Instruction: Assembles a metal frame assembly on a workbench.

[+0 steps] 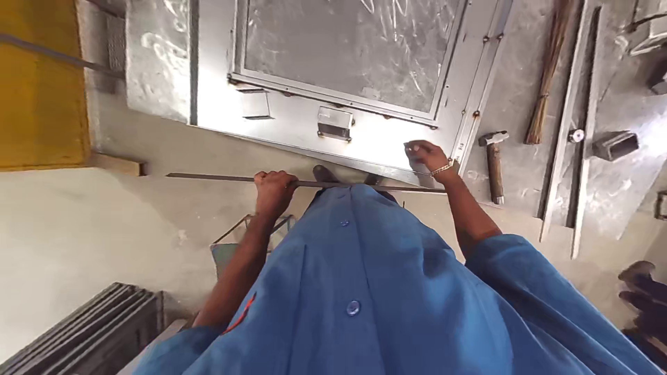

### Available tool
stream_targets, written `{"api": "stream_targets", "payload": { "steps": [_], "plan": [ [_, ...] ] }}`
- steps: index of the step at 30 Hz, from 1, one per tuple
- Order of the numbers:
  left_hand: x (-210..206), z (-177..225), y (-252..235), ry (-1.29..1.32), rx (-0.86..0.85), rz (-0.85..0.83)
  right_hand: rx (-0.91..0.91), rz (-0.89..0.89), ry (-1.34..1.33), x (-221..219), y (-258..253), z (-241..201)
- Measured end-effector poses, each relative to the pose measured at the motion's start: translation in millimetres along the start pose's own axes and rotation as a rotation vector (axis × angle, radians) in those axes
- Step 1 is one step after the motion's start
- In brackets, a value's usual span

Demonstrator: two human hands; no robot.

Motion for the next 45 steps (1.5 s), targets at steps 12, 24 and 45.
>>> {"api": "stream_targets", "payload": {
  "steps": [12,24,45],
  "plan": [
    [-8.5,-12.6,39.8,0.068,0.100,0.074,0.252,-0.272,0.041,-120.3,-64.5,-79.5],
    [-4.8,-26.9,86.7,0.081,0.218,0.138,0.166,-0.297,0.685,-151.4,-64.1,-86.4],
    [3.4,-45.6,-80.3,0.009,-0.341,0.100,-0.680,0.678,-0.127,-120.3,75.6,-72.8]
  ]
}}
Point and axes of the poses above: each hand's wrist, its own y-axis away from the middle knuckle, its own x-axis out of the back of the hand, z = x × y, the point moved 5 cm from there along -y, towards the middle knuckle
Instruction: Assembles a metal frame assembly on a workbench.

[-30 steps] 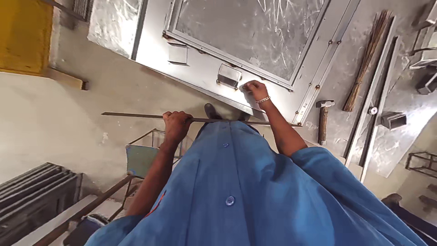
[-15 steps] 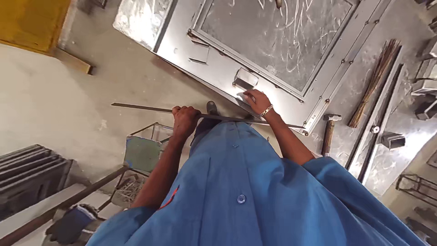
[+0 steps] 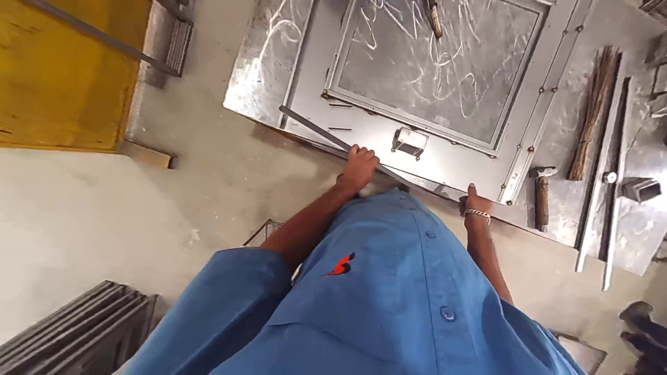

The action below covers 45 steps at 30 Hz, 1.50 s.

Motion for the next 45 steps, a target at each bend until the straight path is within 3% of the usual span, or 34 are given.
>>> {"api": "stream_targets", "payload": {
  "steps": [4,7,15,17,22,25,28,33,38,45],
  "plan": [
    [-13.4,0.7,-12.5,-0.013,-0.023,-0.084,-0.181,-0.087,-0.203,-19.7,13.3,25.8],
    [-16.5,-1.6,-13.9,0.015,0.000,-0.056,-0.253,-0.110,-0.276,-24.7,15.3,33.7],
    [-18.7,-4.4,-17.3,0.101,0.090,0.014,-0.265,-0.034,-0.518,-14.4,-19.0,23.0],
    [-20.6,-10.7,-24.9,0.090,0.141,-0.025,-0.143,0.020,-0.333,-11.0,-28.1,15.6],
    [-24.3,-22.4,-42.6,0.126,0.189,-0.077,0.461,0.136,0.453,-6.1,-38.0,-24.1],
    [-30.7,-31.4,-49.3,0.111,0.195,-0.075,0.650,0.104,0.577,-4.0,-50.6,-52.0],
    [-32.0,-36.4,-54.2,0.103,0.171,-0.056,0.834,-0.040,0.703,-18.7,-72.9,-58.8],
    [-38.5,-43.3,-61.3,0.089,0.095,-0.066,0.992,-0.173,0.901,-42.8,-95.6,-55.2],
    [-35.3,-44.5,-61.8,-0.027,0.085,0.028,1.126,-0.034,0.833,-41.6,-79.7,-52.0],
    [-20.0,-62.5,-55.8,-0.171,0.204,-0.136,1.057,-0.089,0.822,-52.0,-77.6,-43.3]
  ]
}}
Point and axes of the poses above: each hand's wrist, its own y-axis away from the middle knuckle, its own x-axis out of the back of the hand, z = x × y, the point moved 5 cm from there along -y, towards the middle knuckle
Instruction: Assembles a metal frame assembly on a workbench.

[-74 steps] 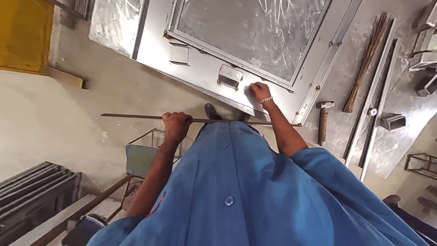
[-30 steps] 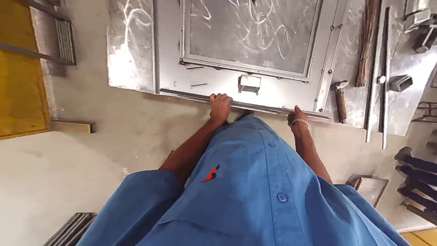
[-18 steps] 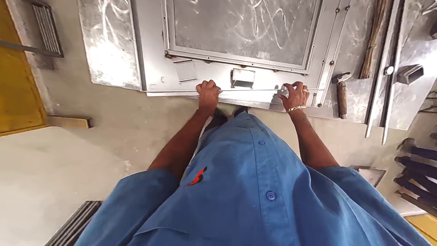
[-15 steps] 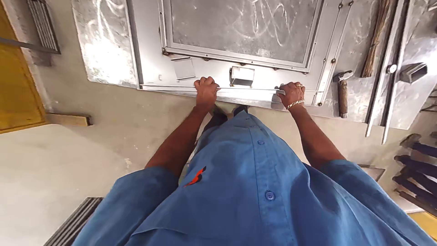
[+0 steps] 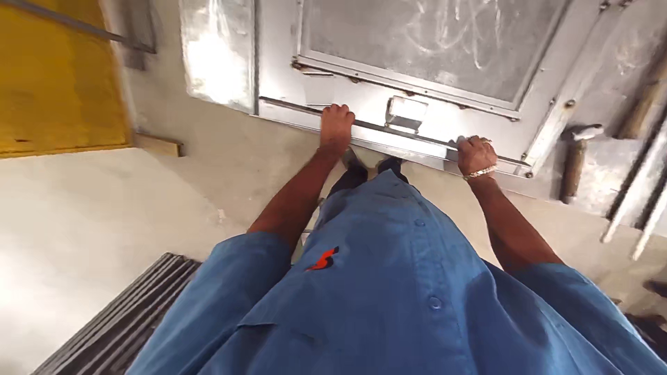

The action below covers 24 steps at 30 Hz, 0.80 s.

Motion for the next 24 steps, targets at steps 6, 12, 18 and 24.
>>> {"api": "stream_targets", "payload": {
  "steps": [6,12,18,24],
  "plan": [
    [-1.6,2.5,5.9,-0.013,-0.034,0.024,0.037,-0.073,-0.012,-8.5,-0.8,4.8],
    [2.8,3.4,2.7,-0.040,-0.023,-0.005,-0.066,0.045,0.008,-5.3,0.1,-3.7],
    [5.5,3.1,0.3,-0.037,-0.012,-0.106,-0.099,0.006,0.021,-12.6,2.4,-11.1],
    [4.4,-1.9,15.2,-0.025,-0.020,-0.219,0.011,-0.058,0.022,-14.0,9.6,-13.6]
  ]
}}
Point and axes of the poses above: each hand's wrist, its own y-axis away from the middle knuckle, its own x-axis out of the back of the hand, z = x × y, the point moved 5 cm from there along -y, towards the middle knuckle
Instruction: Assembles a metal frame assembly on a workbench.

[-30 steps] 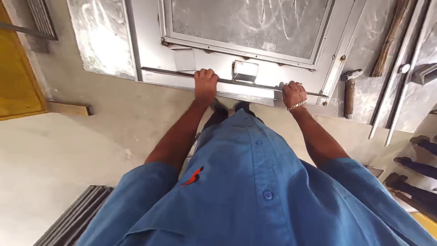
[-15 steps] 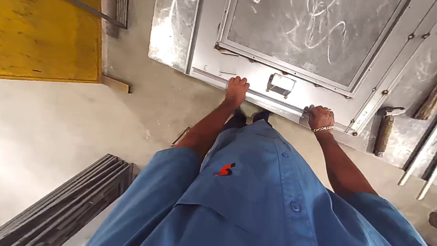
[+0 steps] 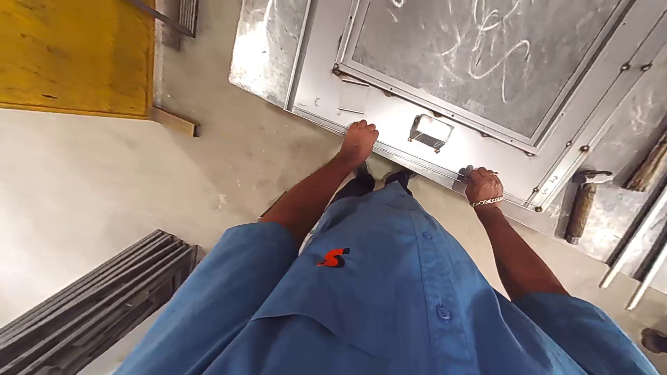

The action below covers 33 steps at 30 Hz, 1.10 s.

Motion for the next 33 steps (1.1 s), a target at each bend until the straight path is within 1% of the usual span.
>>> {"api": "stream_targets", "payload": {
  "steps": [4,8,15,18,22,25,28,33],
  "plan": [
    [13.2,-1.6,-12.3,0.007,-0.005,0.040,-0.052,0.054,-0.018,7.9,-5.7,3.9],
    [9.2,-0.1,-17.7,0.004,0.004,0.068,-0.108,0.078,-0.039,4.8,-6.7,3.2],
    [3.1,-1.2,-9.7,-0.008,0.011,-0.038,0.012,0.024,-0.030,2.9,-1.5,2.0],
    [5.9,-2.3,-5.9,-0.010,0.004,-0.032,-0.016,0.034,-0.049,4.5,-2.9,3.2],
    [14.2,-1.5,-12.7,0.017,0.022,0.061,-0.084,0.126,-0.054,13.3,-3.8,6.6],
    [12.1,2.3,-20.6,0.004,0.026,0.041,-0.100,0.133,-0.028,6.5,-6.7,10.4],
    [4.8,3.3,-16.7,0.008,0.051,-0.006,-0.095,0.125,-0.029,-4.7,-3.9,10.4],
    [0.8,0.1,-7.1,-0.002,0.030,0.002,-0.043,0.090,-0.036,-2.1,0.9,10.0]
  ]
}}
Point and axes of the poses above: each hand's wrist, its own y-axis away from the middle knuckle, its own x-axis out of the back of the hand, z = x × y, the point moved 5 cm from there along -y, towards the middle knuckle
